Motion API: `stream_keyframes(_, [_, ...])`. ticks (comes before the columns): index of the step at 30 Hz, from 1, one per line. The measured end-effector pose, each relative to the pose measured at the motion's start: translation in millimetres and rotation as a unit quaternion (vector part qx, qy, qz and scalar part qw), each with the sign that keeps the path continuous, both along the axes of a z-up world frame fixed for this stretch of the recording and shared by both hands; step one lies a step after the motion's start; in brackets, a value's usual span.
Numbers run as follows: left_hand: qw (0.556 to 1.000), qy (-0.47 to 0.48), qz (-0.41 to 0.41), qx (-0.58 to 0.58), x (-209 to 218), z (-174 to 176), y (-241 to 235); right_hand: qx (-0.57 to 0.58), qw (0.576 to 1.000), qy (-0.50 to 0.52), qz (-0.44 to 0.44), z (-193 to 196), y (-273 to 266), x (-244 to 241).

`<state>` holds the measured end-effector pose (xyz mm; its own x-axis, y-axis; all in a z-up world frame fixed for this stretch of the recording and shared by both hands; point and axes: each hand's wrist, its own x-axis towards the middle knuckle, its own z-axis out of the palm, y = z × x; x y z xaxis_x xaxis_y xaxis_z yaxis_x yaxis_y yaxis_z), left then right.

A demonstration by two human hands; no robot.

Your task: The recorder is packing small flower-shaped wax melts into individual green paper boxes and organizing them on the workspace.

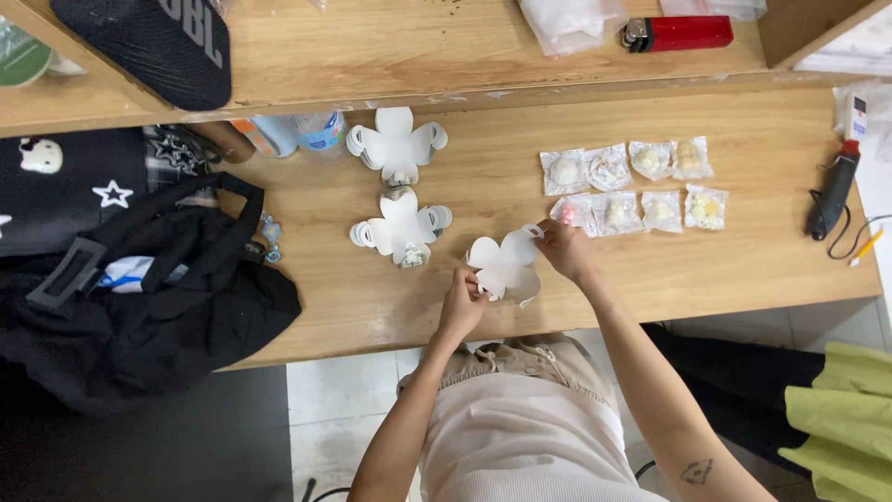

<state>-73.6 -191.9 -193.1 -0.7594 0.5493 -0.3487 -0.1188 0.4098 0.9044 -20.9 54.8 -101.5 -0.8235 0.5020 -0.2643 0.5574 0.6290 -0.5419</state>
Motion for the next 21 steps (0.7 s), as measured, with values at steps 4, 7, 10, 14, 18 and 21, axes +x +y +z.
stream_keyframes(4, [0.998,0.014,-0.062,0.016,-32.9,53.9,-16.4,0.027,0.999,0.018,-0.024,41.5,-11.2,-10.4])
stream_keyframes(7, [0.996,0.043,-0.076,0.024,-58.7,97.6,-29.3,-0.015,0.996,0.083,-0.027,78.1,-23.6,-26.7])
stream_keyframes(10, [0.997,0.051,-0.045,0.04,-88.7,117.6,-42.1,-0.078,0.991,0.093,-0.051,105.4,-43.4,-55.9])
stream_keyframes(14, [0.978,0.176,0.078,0.085,-137.0,115.5,-61.7,-0.093,0.984,0.144,-0.047,107.2,-84.7,-95.0])
stream_keyframes(18, [0.971,0.19,0.142,0.038,-169.8,99.5,-75.6,-0.08,0.983,0.165,-0.009,65.6,-118.0,-125.7])
stream_keyframes(21, [0.963,0.211,0.154,0.066,-178.0,70.1,-77.6,-0.037,0.991,0.126,-0.012,45.1,-140.3,-140.7])
